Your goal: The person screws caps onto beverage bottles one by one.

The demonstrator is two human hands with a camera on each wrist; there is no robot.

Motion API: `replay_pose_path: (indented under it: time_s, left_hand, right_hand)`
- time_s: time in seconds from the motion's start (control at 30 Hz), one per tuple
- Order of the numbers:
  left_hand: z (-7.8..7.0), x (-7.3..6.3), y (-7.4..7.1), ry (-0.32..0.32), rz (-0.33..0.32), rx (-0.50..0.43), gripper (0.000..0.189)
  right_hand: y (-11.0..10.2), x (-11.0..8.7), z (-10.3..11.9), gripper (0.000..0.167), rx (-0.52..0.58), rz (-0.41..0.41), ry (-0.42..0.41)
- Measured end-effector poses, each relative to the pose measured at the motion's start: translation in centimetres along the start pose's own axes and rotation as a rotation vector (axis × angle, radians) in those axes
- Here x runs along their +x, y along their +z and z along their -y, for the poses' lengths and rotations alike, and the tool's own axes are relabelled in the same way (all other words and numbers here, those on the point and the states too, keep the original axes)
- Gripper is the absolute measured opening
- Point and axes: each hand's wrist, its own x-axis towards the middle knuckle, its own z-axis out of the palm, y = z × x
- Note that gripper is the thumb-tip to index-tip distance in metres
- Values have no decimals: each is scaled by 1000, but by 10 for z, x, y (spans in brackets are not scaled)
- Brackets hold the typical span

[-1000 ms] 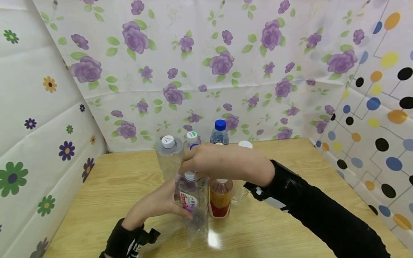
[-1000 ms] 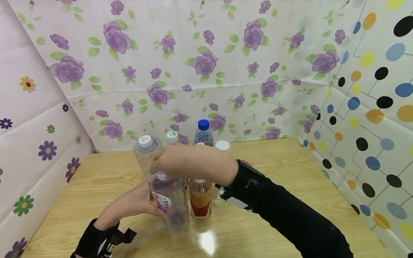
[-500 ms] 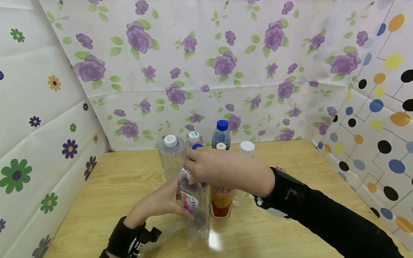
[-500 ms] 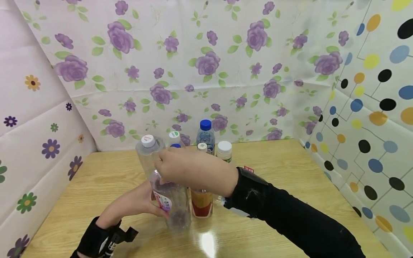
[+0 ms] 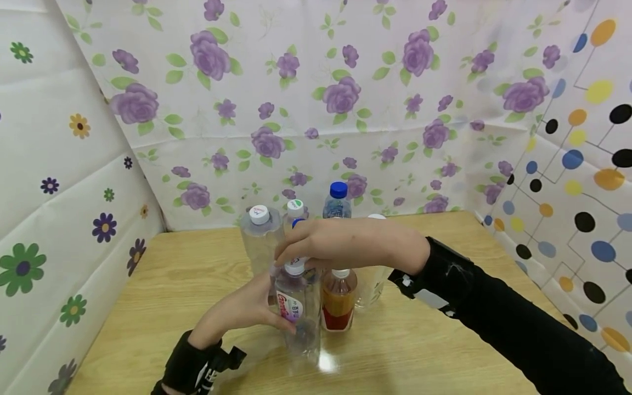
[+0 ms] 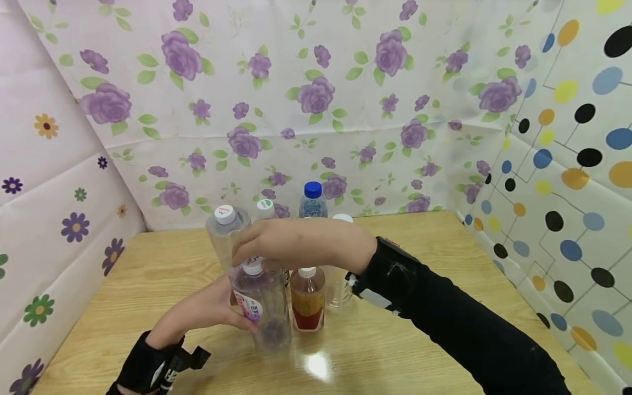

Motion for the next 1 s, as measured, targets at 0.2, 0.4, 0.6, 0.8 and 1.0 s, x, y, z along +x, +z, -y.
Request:
replay_pose_path:
  time_s: [0.2, 0.4, 0.6, 0.8, 1.0]
  left_hand:
    - [1, -1, -1, -4, -1, 11, 114]
    - [5, 0, 0, 11, 2, 46, 112]
    - [4, -2, -2, 10, 1, 40, 106]
    - [1, -2, -2, 6, 8, -4, 109]
    - [2, 0, 0, 40, 2, 44, 106]
  right_hand:
    - [2, -1, -1, 43, -64, 25, -1]
    - [7, -3, 0, 38, -101, -16, -1]
    - [13, -1, 9, 33, -165, -88, 67]
    - [11, -2, 24, 34, -325, -50, 113]
    - [14, -4, 23, 37, -254, -67, 141]
